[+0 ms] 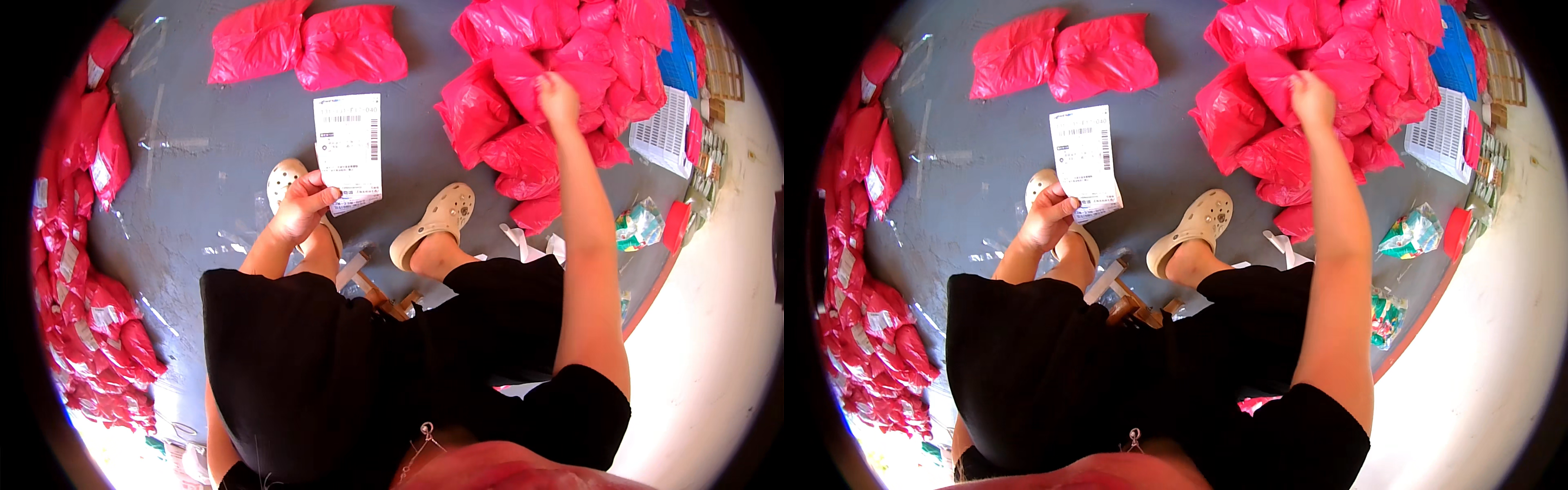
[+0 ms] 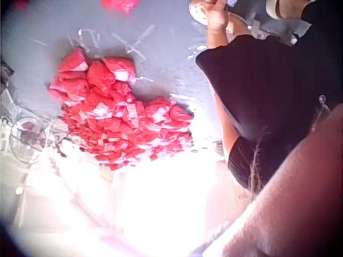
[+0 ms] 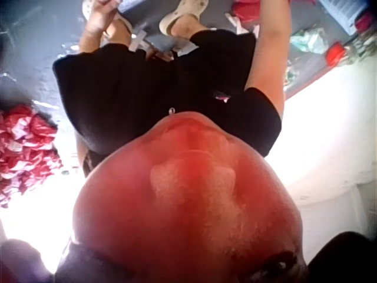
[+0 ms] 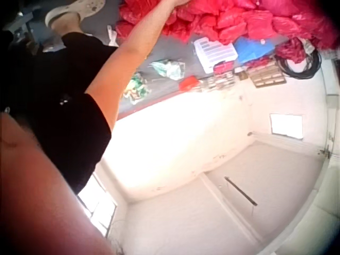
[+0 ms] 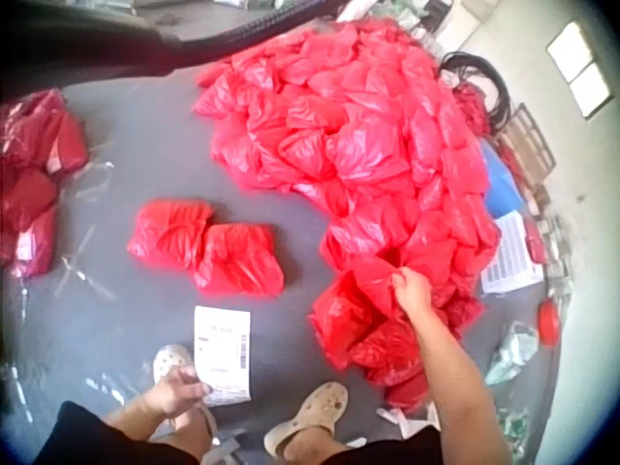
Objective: The person sits on a low stool surrounded by pink shipping bags and white labels. They repeatedly pick up a label, peel it from its backing, and stick it onto a pink package, then place the labeled package aside.
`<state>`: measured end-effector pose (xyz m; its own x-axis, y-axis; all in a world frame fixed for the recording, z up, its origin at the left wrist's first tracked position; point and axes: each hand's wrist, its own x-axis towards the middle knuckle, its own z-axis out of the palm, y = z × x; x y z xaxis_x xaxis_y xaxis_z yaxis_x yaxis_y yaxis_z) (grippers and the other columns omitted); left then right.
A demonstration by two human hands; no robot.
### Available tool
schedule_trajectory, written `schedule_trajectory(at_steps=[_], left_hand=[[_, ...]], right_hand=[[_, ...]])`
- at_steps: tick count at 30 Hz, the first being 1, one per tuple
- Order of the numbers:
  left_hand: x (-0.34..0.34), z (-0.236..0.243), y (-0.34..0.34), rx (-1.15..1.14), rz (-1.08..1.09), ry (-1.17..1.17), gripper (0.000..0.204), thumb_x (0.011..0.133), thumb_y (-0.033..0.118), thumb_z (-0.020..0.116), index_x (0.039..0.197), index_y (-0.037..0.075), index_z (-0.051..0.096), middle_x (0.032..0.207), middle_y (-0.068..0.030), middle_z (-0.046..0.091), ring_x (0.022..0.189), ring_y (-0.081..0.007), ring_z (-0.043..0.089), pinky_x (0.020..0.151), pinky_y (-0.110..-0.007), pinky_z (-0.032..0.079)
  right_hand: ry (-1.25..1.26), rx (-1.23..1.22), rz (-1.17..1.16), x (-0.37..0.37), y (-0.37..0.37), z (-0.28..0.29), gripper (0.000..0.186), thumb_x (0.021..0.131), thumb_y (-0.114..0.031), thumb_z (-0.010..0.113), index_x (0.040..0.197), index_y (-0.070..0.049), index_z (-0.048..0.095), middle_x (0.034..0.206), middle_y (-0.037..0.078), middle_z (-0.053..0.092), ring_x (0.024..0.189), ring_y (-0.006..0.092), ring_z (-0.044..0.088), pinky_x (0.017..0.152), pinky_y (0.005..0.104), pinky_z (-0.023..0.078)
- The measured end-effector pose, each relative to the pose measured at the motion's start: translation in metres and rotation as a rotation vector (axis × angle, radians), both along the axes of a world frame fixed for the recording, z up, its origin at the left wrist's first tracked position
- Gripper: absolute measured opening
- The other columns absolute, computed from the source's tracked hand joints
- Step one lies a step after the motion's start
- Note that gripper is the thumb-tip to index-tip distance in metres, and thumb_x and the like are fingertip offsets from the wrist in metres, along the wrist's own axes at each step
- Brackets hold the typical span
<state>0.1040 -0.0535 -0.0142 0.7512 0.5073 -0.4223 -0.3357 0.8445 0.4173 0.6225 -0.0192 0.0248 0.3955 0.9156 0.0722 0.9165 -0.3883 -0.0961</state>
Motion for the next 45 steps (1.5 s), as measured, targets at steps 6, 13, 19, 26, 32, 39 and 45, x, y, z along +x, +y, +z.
schedule_trajectory(at_steps=[6,13,19,26,32,39,45], left_hand=[[-0.010,0.003,-0.009,0.003,-0.125,0.009,0.029,0.085,0.004,0.062,0.114,0.002,0.061,0.113,-0.0068,0.064,0.107,-0.0183,0.058,0.098,-0.034,0.041],[-0.027,0.018,-0.003,0.205,-0.535,-0.044,0.029,0.082,-0.002,0.062,0.111,-0.003,0.063,0.107,-0.0073,0.066,0.100,-0.0137,0.059,0.091,-0.030,0.045],[-0.031,0.017,-0.005,0.302,-0.665,-0.049,0.021,0.083,0.004,0.065,0.103,-0.002,0.066,0.089,-0.0014,0.067,0.083,-0.0081,0.058,0.079,-0.026,0.046],[-0.035,0.009,0.007,0.114,-0.189,0.243,0.013,0.090,0.019,0.060,0.095,0.008,0.063,0.076,0.0047,0.057,0.070,-0.0051,0.049,0.061,-0.022,0.040],[-0.023,0.039,0.039,0.113,0.110,0.511,0.017,0.089,0.019,0.064,0.096,0.003,0.064,0.084,-0.0020,0.065,0.068,-0.0080,0.056,0.060,-0.022,0.043],[0.000,0.054,0.033,0.168,0.087,0.376,0.022,0.089,0.011,0.060,0.107,-0.001,0.064,0.091,-0.0037,0.067,0.076,-0.0068,0.058,0.066,-0.021,0.045],[0.004,0.039,0.031,0.226,-0.006,0.443,0.022,0.088,0.009,0.059,0.106,-0.002,0.065,0.090,-0.0038,0.066,0.077,-0.0072,0.059,0.067,-0.022,0.047]], right_hand=[[1.499,0.145,-0.120,-0.060,0.035,0.077,0.022,0.097,-0.012,0.048,0.110,0.001,0.060,0.103,0.005,0.066,0.086,0.0130,0.063,0.075,0.0274,0.051],[2.183,0.221,0.106,-0.238,0.105,0.060,0.026,0.096,-0.012,0.049,0.119,-0.002,0.055,0.112,0.010,0.063,0.098,0.0215,0.063,0.086,0.0354,0.052],[2.148,-0.350,-0.034,-0.362,0.124,0.016,0.035,0.093,-0.016,0.054,0.125,-0.002,0.051,0.127,0.012,0.055,0.114,0.0213,0.055,0.094,0.0366,0.047],[1.282,-0.070,0.201,-0.295,0.091,-0.014,0.036,0.092,-0.014,0.057,0.124,0.000,0.049,0.107,0.010,0.062,0.090,0.0173,0.062,0.084,0.0291,0.048],[0.379,0.297,0.918,-0.328,0.021,0.059,0.014,0.077,-0.015,0.070,0.090,-0.013,0.066,0.085,-0.001,0.063,0.082,0.0198,0.057,0.074,0.0346,0.043],[0.181,0.264,0.893,-0.334,-0.008,0.046,0.022,0.069,-0.024,0.075,0.089,-0.018,0.069,0.082,-0.009,0.063,0.080,0.0133,0.056,0.070,0.0312,0.037],[0.145,0.294,0.968,-0.330,-0.005,0.037,0.019,0.069,-0.023,0.074,0.085,-0.015,0.069,0.079,-0.008,0.064,0.076,0.0122,0.056,0.070,0.0316,0.037]])
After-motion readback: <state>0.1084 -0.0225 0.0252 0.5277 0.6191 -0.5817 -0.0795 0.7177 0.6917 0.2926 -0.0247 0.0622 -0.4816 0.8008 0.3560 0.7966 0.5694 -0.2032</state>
